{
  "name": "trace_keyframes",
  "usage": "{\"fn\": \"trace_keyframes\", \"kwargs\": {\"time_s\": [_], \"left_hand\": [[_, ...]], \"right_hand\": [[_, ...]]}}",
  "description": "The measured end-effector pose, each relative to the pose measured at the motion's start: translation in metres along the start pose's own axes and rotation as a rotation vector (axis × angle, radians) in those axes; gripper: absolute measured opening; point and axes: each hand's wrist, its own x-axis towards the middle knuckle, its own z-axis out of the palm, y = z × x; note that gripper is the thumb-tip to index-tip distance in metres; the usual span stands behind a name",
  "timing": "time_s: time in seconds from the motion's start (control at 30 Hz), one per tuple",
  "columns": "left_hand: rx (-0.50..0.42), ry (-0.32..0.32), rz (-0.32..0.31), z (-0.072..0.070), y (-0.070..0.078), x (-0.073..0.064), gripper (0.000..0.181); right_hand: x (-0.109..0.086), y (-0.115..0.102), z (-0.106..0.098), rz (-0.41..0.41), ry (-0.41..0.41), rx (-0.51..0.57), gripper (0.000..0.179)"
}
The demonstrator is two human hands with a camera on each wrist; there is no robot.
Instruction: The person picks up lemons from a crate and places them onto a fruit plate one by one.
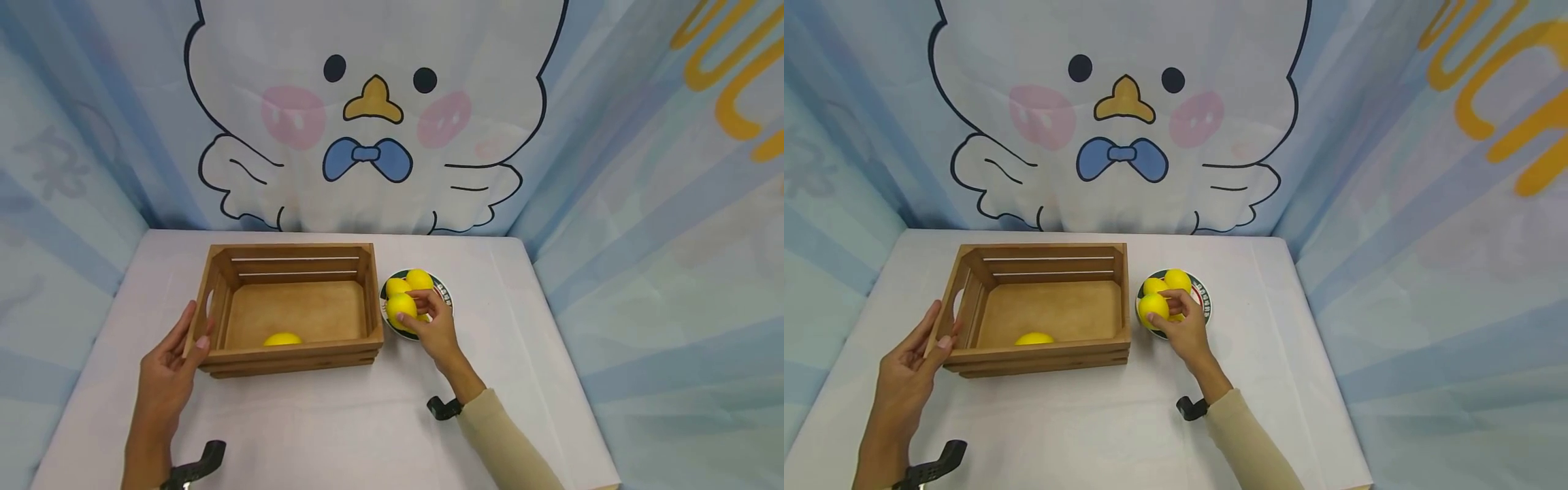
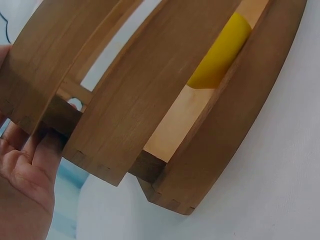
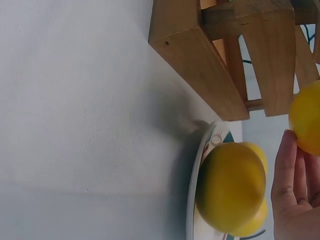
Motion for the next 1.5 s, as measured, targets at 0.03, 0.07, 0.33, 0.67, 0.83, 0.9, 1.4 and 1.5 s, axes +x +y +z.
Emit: {"fn": "trace_keyframes", "kwargs": {"time_s": [0.03, 0.07, 0.33, 0.67, 0.83, 0.9, 1.4, 1.5], "left_hand": [[-0.003, -0.003, 0.011, 0.0, 0.0, 0.0, 0.066], [0.0, -0.003, 0.017, 0.001, 0.0, 0.001, 0.066], [0.074, 0.001, 0.015, 0.001, 0.001, 0.005, 0.066], [0.009, -0.001, -0.006, -0.002, 0.0, 0.003, 0.066], [0.031, -0.005, 0.004, -0.002, -0.001, 0.003, 0.066], [0.036, -0.003, 0.007, -0.002, 0.0, 0.003, 0.066], [-0.023, 0.0, 0.005, 0.0, 0.0, 0.001, 0.066], [-0.043, -0.003, -0.002, 0.0, -0.001, 0.001, 0.066]], "right_hand": [[-0.001, 0.001, 0.0, 0.0, 0.008, 0.005, 0.043], [-0.001, 0.001, -0.001, 0.002, 0.016, 0.009, 0.043], [-0.002, 0.01, -0.005, 0.011, 0.068, 0.02, 0.041], [-0.005, 0.022, -0.016, 0.037, 0.124, 0.002, 0.043], [-0.005, 0.025, -0.024, 0.037, 0.158, -0.003, 0.042], [-0.004, 0.027, -0.028, 0.044, 0.171, -0.005, 0.041], [0.003, 0.037, -0.047, 0.098, 0.259, -0.039, 0.042], [0.004, 0.039, -0.051, 0.118, 0.263, -0.065, 0.042]]}}
